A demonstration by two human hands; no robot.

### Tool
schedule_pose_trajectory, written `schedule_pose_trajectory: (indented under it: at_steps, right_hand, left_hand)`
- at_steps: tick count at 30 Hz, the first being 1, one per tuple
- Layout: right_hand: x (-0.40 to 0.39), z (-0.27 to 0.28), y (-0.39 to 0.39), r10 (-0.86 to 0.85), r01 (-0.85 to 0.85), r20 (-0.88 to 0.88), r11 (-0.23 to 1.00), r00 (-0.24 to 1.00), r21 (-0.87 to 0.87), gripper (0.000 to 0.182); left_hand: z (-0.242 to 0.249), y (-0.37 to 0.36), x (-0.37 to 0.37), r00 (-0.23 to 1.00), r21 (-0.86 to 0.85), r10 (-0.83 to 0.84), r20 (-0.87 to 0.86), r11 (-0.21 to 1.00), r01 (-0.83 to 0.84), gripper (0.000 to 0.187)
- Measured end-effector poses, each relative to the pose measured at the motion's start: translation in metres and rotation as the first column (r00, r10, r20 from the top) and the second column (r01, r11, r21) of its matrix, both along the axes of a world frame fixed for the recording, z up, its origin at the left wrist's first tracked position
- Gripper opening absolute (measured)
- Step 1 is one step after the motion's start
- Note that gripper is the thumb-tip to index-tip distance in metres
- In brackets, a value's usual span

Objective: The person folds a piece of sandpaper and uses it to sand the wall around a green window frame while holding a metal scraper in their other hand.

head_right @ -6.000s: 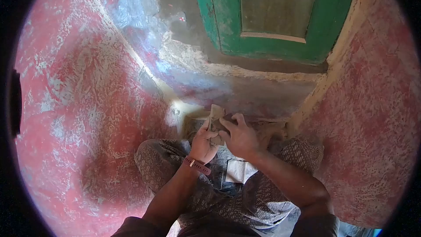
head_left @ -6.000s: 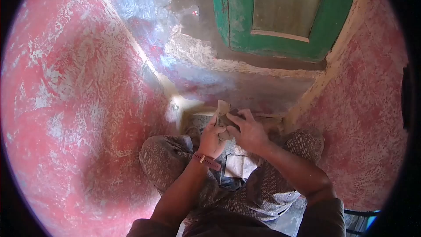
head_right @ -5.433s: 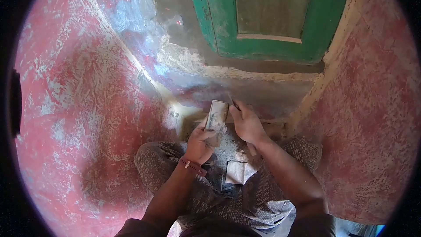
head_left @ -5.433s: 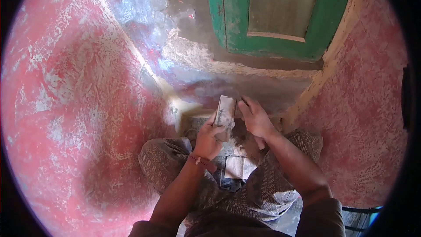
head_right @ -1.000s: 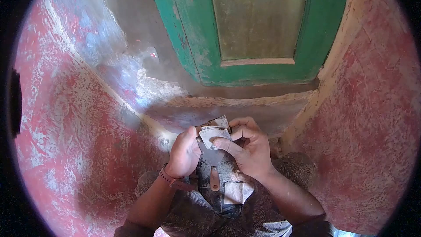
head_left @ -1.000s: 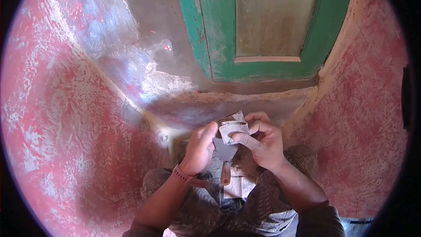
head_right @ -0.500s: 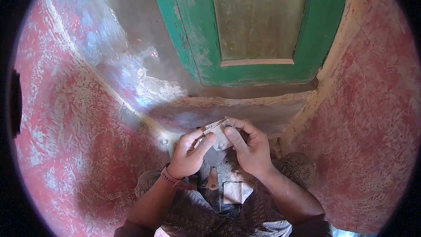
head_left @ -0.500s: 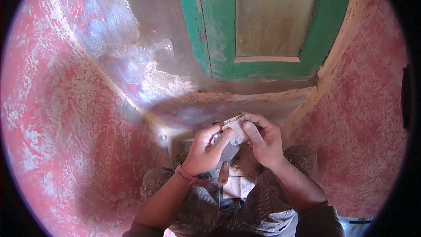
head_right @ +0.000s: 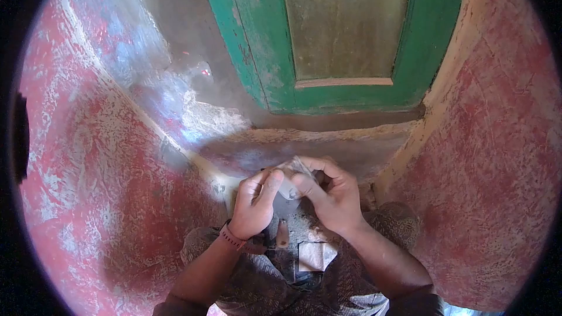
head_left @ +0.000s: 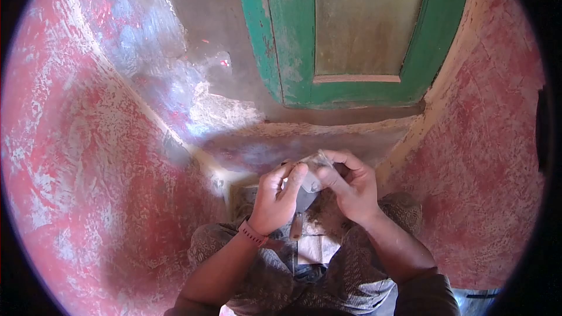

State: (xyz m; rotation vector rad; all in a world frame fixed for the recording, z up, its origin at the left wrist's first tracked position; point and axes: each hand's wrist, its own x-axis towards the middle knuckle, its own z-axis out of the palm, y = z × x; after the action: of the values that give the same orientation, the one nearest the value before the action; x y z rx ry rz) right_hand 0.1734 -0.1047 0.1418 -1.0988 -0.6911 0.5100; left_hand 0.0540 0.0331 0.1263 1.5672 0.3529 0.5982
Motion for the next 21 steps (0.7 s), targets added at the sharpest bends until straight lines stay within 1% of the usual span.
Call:
schedule_pose_trajectory:
  at_steps: [2,5,8,11,14,17,20,21]
  right_hand:
    - [-0.013,0.009,0.006,-0.087,0.086,0.036,0.996,0.996,0.024,0.023]
    - [-0.007,0.0,0.003,0.0,0.0,-0.005,1.0,1.0,0.003,0.034]
    - [0.017,-0.018,-0.008,0.103,-0.093,0.128,0.993,0.986,-0.079,0.045]
    - [0.019,-0.012,-0.011,0.135,-0.096,0.264,0.983,0.955,-0.157,0.047]
    - [0.009,-0.012,-0.005,0.15,-0.15,-0.019,0.988,0.989,-0.022,0.042]
    - [0.008,-0.015,-0.002,0.083,-0.083,0.017,0.996,0.996,0.039,0.042]
    - [0.003,-0.012,-0.004,-0.004,0.022,0.145,0.992,0.989,-0.126,0.043]
    - [0.001,-0.011,-0.004,-0.017,0.045,0.178,0.987,0.984,-0.152,0.043]
  left_hand:
    - [0.004,-0.004,0.003,0.997,-0.103,0.042,0.058,0.994,-0.036,0.031]
    - [-0.003,-0.001,0.003,0.998,-0.206,0.043,0.052,0.978,-0.031,0.03]
    - [0.011,0.001,-0.003,1.0,-0.045,0.023,-0.009,0.999,-0.024,0.028]
    - [0.013,0.002,-0.004,1.0,0.17,0.022,0.004,0.985,-0.022,0.028]
    - [0.013,0.003,-0.006,1.0,0.113,-0.003,-0.018,0.994,0.005,0.025]
    - [0.014,0.004,-0.007,1.0,0.015,-0.01,-0.012,1.0,0.01,0.023]
    - [0.005,0.003,-0.003,0.998,-0.045,0.011,0.059,0.999,-0.008,0.022]
    - [0.002,0.002,-0.001,0.998,-0.057,0.024,0.06,0.998,-0.021,0.022]
